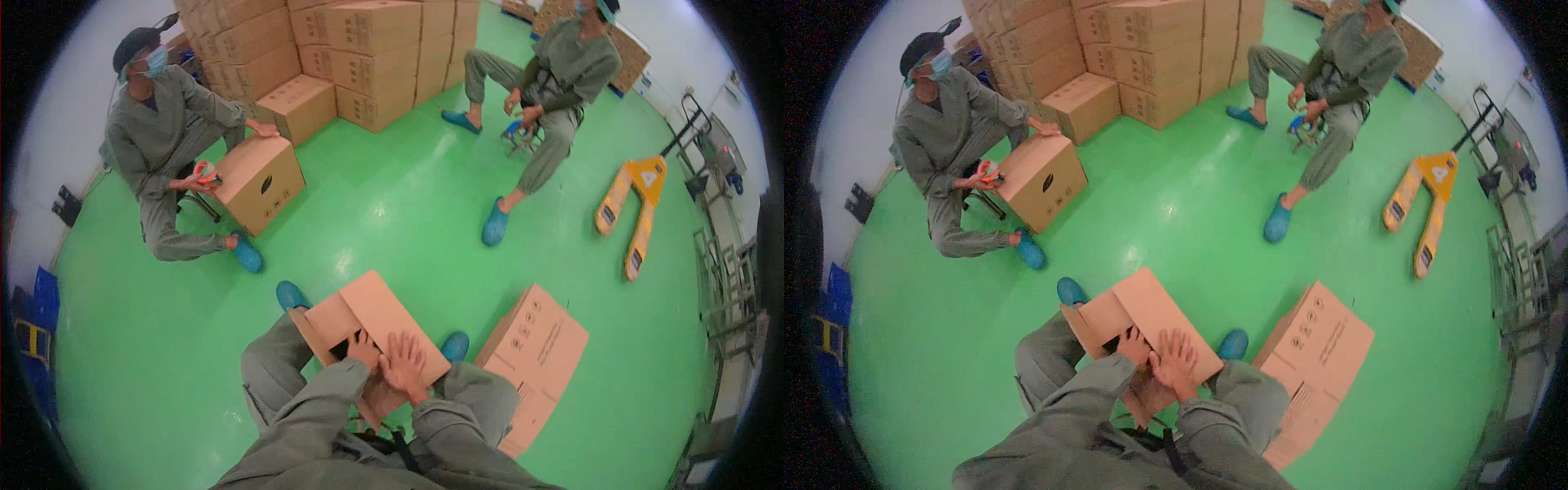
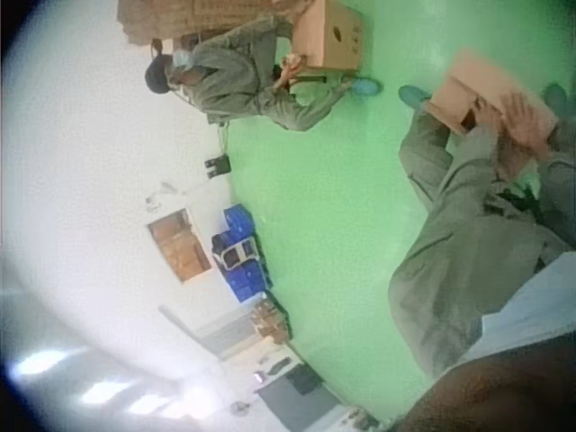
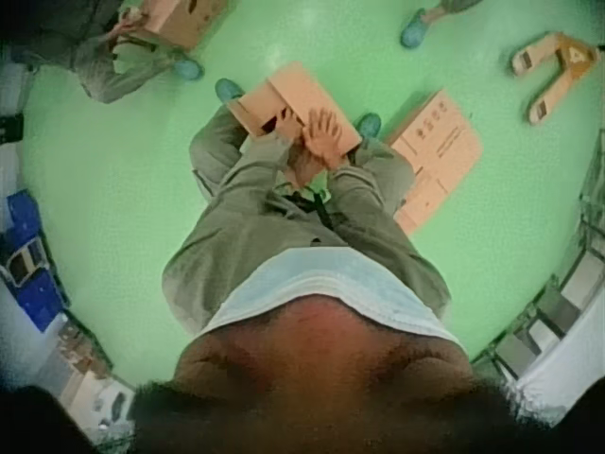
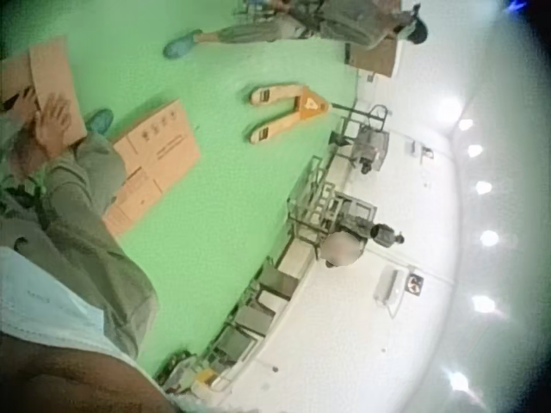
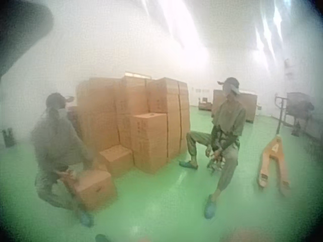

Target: The person repeatedly picks up flattened cardboard sheets from a stack and folds them into boxes by hand.

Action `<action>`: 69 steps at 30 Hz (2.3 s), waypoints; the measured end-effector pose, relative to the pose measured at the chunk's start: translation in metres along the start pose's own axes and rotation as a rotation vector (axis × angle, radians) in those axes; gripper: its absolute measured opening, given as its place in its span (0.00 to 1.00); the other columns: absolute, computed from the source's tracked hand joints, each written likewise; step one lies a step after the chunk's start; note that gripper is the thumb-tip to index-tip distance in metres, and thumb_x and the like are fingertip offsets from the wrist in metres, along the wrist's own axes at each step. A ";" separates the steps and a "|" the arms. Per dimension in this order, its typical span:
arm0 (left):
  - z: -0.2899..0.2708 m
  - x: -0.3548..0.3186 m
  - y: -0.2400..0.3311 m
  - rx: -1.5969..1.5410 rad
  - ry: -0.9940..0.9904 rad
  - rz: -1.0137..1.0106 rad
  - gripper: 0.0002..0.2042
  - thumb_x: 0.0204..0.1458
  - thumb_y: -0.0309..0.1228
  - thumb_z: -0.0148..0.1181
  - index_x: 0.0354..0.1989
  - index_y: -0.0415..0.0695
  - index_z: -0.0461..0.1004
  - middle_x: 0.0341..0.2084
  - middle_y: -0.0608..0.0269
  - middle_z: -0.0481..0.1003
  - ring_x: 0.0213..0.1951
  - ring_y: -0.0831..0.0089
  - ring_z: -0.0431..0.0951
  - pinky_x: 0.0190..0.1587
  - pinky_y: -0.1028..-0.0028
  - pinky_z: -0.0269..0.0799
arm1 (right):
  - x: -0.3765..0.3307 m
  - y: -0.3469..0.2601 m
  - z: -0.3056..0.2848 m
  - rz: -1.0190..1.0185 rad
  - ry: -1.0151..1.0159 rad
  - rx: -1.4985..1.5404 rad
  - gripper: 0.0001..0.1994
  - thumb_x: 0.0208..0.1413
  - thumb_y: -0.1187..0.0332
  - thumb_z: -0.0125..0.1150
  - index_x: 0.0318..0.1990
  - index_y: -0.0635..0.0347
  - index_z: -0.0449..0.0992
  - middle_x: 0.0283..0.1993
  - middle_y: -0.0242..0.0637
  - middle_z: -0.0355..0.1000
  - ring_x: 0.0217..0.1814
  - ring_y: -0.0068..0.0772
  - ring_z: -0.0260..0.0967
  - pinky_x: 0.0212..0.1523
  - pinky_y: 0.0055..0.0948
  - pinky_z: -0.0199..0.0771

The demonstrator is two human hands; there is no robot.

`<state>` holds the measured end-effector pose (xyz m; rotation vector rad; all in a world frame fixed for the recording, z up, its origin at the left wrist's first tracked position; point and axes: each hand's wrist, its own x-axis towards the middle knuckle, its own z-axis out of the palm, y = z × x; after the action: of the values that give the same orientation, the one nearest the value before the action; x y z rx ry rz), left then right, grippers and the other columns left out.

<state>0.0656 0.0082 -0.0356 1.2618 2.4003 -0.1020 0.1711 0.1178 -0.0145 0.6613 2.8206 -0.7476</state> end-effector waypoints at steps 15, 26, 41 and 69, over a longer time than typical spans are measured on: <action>-0.006 -0.028 0.085 -0.722 0.633 -0.636 0.41 0.60 0.52 0.49 0.74 0.38 0.41 0.72 0.32 0.40 0.73 0.36 0.36 0.66 0.32 0.33 | 0.023 0.026 -0.023 0.182 -0.244 0.999 0.39 0.67 0.35 0.21 0.76 0.49 0.42 0.81 0.39 0.24 0.82 0.42 0.13 0.76 0.48 0.21; -0.151 0.214 0.008 -0.186 0.399 -0.199 0.41 0.58 0.63 0.45 0.76 0.57 0.43 0.75 0.49 0.38 0.76 0.50 0.36 0.65 0.26 0.24 | -0.087 0.074 -0.192 0.235 0.491 1.476 0.22 0.69 0.56 0.51 0.60 0.64 0.69 0.58 0.40 0.71 0.58 0.36 0.70 0.58 0.37 0.69; -0.057 0.030 -0.062 -0.583 -0.163 -0.057 0.37 0.64 0.50 0.48 0.72 0.34 0.50 0.69 0.35 0.54 0.70 0.46 0.54 0.70 0.57 0.50 | -0.253 0.259 0.114 1.612 0.570 1.584 0.36 0.62 0.51 0.58 0.72 0.59 0.54 0.64 0.51 0.60 0.62 0.53 0.61 0.55 0.51 0.70; -0.020 -0.042 -0.048 -0.856 -0.138 0.045 0.31 0.61 0.47 0.56 0.65 0.36 0.65 0.56 0.46 0.74 0.57 0.54 0.75 0.59 0.59 0.70 | -0.156 0.239 -0.163 0.552 1.154 1.651 0.13 0.61 0.60 0.62 0.46 0.58 0.76 0.35 0.31 0.74 0.30 0.24 0.68 0.26 0.28 0.69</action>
<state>0.0416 -0.0469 -0.0065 0.8457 1.9266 0.7438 0.4134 0.3271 0.0614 2.4138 1.3987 -3.1412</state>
